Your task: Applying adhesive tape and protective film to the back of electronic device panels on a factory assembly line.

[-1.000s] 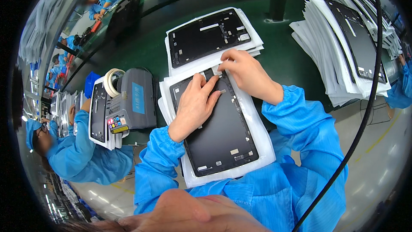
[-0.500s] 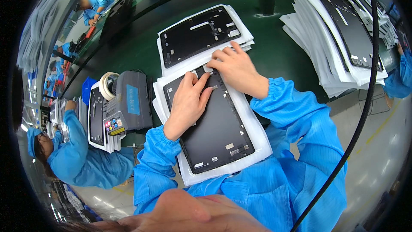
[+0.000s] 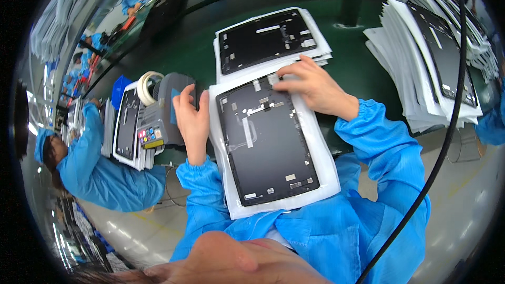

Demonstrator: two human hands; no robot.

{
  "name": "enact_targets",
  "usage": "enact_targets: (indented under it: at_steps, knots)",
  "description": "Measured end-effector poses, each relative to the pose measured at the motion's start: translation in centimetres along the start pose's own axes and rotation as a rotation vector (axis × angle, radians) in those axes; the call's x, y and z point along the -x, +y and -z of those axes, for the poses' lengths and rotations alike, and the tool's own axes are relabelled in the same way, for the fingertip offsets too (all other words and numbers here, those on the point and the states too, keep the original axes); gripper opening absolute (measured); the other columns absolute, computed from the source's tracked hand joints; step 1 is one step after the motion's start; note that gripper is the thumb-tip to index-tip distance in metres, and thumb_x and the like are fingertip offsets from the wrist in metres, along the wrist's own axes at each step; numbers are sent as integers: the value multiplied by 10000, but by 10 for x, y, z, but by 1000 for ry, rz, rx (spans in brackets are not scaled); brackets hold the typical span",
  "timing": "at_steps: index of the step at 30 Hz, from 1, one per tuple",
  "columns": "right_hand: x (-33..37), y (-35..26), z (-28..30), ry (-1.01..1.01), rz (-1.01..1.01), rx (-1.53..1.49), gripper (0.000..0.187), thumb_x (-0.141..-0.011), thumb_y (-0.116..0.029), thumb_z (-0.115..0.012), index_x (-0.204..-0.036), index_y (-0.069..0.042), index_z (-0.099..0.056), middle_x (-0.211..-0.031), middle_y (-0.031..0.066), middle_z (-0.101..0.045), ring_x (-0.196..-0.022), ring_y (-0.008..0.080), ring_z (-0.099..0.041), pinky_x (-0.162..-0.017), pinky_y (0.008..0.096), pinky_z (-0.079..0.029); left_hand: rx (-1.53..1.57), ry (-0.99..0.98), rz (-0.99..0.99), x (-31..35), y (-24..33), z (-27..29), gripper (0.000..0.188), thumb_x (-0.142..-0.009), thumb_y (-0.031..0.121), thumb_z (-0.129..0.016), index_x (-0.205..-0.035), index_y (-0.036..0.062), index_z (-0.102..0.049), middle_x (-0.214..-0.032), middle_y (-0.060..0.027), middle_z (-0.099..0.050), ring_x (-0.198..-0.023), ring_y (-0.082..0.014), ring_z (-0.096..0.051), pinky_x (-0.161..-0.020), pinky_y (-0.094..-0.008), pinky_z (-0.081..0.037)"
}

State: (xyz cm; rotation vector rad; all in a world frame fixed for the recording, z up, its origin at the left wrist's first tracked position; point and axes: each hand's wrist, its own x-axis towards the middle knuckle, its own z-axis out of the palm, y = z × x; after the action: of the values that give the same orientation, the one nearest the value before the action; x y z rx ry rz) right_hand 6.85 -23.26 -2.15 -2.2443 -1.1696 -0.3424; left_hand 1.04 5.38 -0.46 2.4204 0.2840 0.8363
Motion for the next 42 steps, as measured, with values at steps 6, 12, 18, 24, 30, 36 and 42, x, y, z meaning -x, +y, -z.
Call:
enact_targets:
  at_steps: [6,12,18,24,30,36,42]
  knots:
    - [-33,-7,-7,136,-77,-120,298,-826,17,-624,-1115,-52,-650,-1174,139,-563,-1119,310,-528,-953,381,-440,125,-136,35,-1,-31,-5,174,-864,150,-650,-902,-14,-692,-841,-139,-576,-797,-300,-570,-719,-393,-459]
    - [-69,-10,-4,150,117,79,535,-808,-190,-723,-1297,-82,-535,-1225,147,-555,-1156,332,-500,-1043,463,-364,358,59,-70,-4,2,3,122,-927,83,-589,-980,-13,-642,-911,-149,-646,-804,-221,-630,-710,-315,-481]
    - [-96,1,33,-366,-132,-419,499,-798,-292,-727,-1187,0,-615,-1058,159,-658,-884,248,-612,-842,377,-485,837,-11,-245,-13,20,30,144,-1015,126,-466,-1088,10,-512,-1026,-112,-661,-848,-112,-601,-763,-236,-487]
    - [-87,36,64,200,-289,-527,227,-888,-249,-650,-904,-25,-681,-758,22,-632,-691,95,-575,-654,258,-483,1254,-742,156,-19,3,43,680,-992,410,-476,-1499,52,-199,-1219,-178,-593,-1014,-182,-625,-857,-293,-495]
    - [-64,119,38,590,-760,-594,326,-895,-271,-598,-955,41,-671,-831,106,-688,-760,196,-659,-716,333,-504,1675,-486,236,-59,-2,-15,665,-986,162,-492,-1522,68,-111,-1412,-196,-416,-1268,-293,-466,-1071,-413,-377]
    - [-63,77,2,387,-730,212,331,-891,-276,-553,-1026,-1,-677,-1027,198,-644,-978,375,-611,-845,433,-479,771,-330,34,-98,-47,-95,752,-904,-15,-457,-1534,82,-58,-1474,-252,-351,-1304,-328,-437,-1049,-342,-365]
    - [-14,119,-22,496,-718,-39,367,-926,-281,-504,-1147,-11,-617,-1059,227,-599,-1021,396,-578,-901,449,-447,269,-460,39,-90,-13,-108,727,-930,67,-447,-1539,224,-83,-1132,-339,-603,-1038,-461,-610,-915,-454,-454]
